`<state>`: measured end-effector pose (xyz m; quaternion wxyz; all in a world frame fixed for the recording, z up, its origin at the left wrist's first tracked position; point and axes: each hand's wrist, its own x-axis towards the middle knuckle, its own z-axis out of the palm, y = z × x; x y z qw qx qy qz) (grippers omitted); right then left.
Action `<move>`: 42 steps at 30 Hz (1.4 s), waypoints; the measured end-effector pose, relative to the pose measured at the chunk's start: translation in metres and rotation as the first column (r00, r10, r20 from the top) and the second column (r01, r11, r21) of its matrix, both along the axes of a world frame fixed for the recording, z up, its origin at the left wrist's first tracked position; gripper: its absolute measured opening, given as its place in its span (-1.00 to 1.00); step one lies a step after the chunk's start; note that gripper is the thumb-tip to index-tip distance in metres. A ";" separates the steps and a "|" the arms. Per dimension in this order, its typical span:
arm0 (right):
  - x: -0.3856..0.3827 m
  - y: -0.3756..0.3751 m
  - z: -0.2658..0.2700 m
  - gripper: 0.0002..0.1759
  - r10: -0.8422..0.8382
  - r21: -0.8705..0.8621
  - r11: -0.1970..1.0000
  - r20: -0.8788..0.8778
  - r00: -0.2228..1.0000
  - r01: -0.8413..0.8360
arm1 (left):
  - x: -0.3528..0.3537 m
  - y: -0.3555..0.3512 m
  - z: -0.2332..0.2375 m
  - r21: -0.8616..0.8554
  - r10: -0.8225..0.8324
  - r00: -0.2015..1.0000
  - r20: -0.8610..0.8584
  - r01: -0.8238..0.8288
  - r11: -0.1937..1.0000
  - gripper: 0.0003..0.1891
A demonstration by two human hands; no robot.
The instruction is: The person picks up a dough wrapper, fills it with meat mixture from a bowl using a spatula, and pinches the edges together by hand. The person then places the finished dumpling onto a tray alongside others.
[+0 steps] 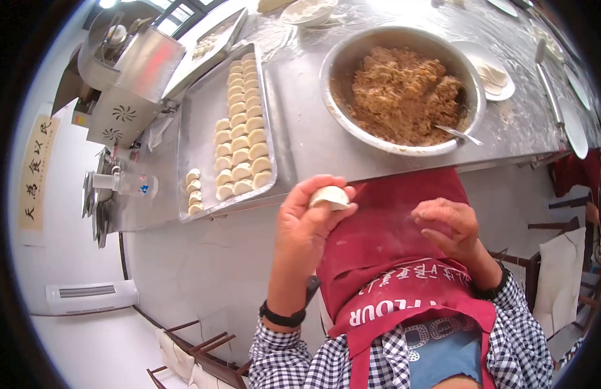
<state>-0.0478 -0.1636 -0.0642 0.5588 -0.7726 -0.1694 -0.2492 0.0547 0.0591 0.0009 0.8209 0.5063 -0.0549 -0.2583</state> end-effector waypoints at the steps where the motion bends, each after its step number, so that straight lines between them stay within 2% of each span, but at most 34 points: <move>1: 0.001 -0.002 -0.004 -0.68 -0.005 -0.045 0.999 -0.014 1.000 0.005 | 0.008 0.009 0.002 0.037 0.037 0.998 0.047 -0.039 0.999 -0.71; 3: 0.002 -0.005 -0.007 -0.70 -0.033 -0.099 0.995 -0.044 0.998 0.029 | 0.032 0.030 0.008 0.065 0.049 0.985 0.164 -0.061 0.996 -0.73; 5: 0.001 -0.009 -0.012 -0.70 -0.051 -0.100 0.994 -0.066 0.996 0.044 | 0.063 0.056 0.014 0.191 0.062 0.969 0.237 -0.109 0.976 -0.74; 7: 0.000 -0.012 -0.009 -0.73 -0.098 -0.150 0.985 -0.096 0.991 0.083 | 0.094 0.078 0.019 0.239 0.169 0.947 0.273 -0.237 0.942 -0.75; 14: -0.005 -0.023 -0.030 -0.79 -0.203 -0.175 0.971 -0.252 0.946 0.162 | 0.226 0.137 0.020 0.435 0.188 0.922 0.339 -0.331 0.837 -0.78; 15: -0.007 -0.023 -0.031 -0.81 -0.235 -0.146 0.970 -0.350 0.907 0.195 | 0.242 0.138 0.021 0.536 0.180 0.909 0.376 -0.372 0.758 -0.78; 16: -0.006 -0.025 -0.031 -0.81 -0.232 -0.146 0.971 -0.350 0.907 0.192 | 0.255 0.138 0.020 0.625 0.168 0.897 0.409 -0.409 0.664 -0.77; 18: -0.004 -0.029 -0.035 -0.83 -0.263 -0.155 0.964 -0.428 0.865 0.216 | 0.283 0.140 0.011 0.640 0.162 0.887 0.433 -0.429 0.637 -0.77; 20: -0.007 -0.032 -0.049 -0.84 -0.285 -0.145 0.958 -0.482 0.828 0.246 | 0.309 0.142 -0.001 0.718 0.072 0.871 0.486 -0.446 0.534 -0.76; 22: -0.008 -0.033 -0.056 -0.84 -0.304 -0.141 0.952 -0.541 0.784 0.272 | 0.332 0.145 -0.014 0.744 0.049 0.880 0.473 -0.428 0.513 -0.75; 24: -0.007 -0.033 -0.060 -0.81 -0.346 -0.216 0.938 -0.591 0.728 0.271 | 0.350 0.143 -0.026 0.771 0.024 0.889 0.456 -0.409 0.488 -0.73; 27: -0.007 -0.031 -0.067 -0.78 -0.309 -0.161 0.948 -0.661 0.684 0.273 | 0.369 0.135 -0.044 0.806 0.023 0.895 0.446 -0.413 0.424 -0.77; 29: -0.005 -0.031 -0.074 -0.78 -0.298 -0.139 0.951 -0.657 0.692 0.277 | 0.375 0.130 -0.052 0.830 -0.048 0.872 0.487 -0.444 0.338 -0.77; 31: -0.001 -0.031 -0.074 -0.78 -0.286 -0.115 0.953 -0.655 0.699 0.281 | 0.376 0.126 -0.056 0.839 -0.073 0.881 0.468 -0.416 0.351 -0.76; 33: 0.001 -0.031 -0.070 -0.77 -0.246 -0.091 0.961 -0.715 0.654 0.263 | 0.377 0.128 -0.062 0.849 -0.099 0.890 0.446 -0.386 0.361 -0.75; 35: 0.002 -0.031 -0.069 -0.77 -0.249 -0.102 0.961 -0.721 0.647 0.257 | 0.382 0.134 -0.069 0.871 -0.232 0.879 0.416 -0.312 0.380 -0.73; 36: 0.003 -0.031 -0.068 -0.77 -0.252 -0.112 0.962 -0.722 0.645 0.250 | 0.386 0.137 -0.075 0.871 -0.232 0.880 0.415 -0.311 0.381 -0.73; 38: 0.003 -0.031 -0.069 -0.77 -0.250 -0.104 0.961 -0.717 0.650 0.255 | 0.388 0.139 -0.084 0.836 -0.281 0.793 0.541 -0.470 0.284 -0.77; 42: -0.001 -0.032 -0.075 -0.76 -0.263 -0.106 0.957 -0.709 0.655 0.270 | 0.381 0.130 -0.078 0.820 -0.329 0.752 0.571 -0.512 0.254 -0.78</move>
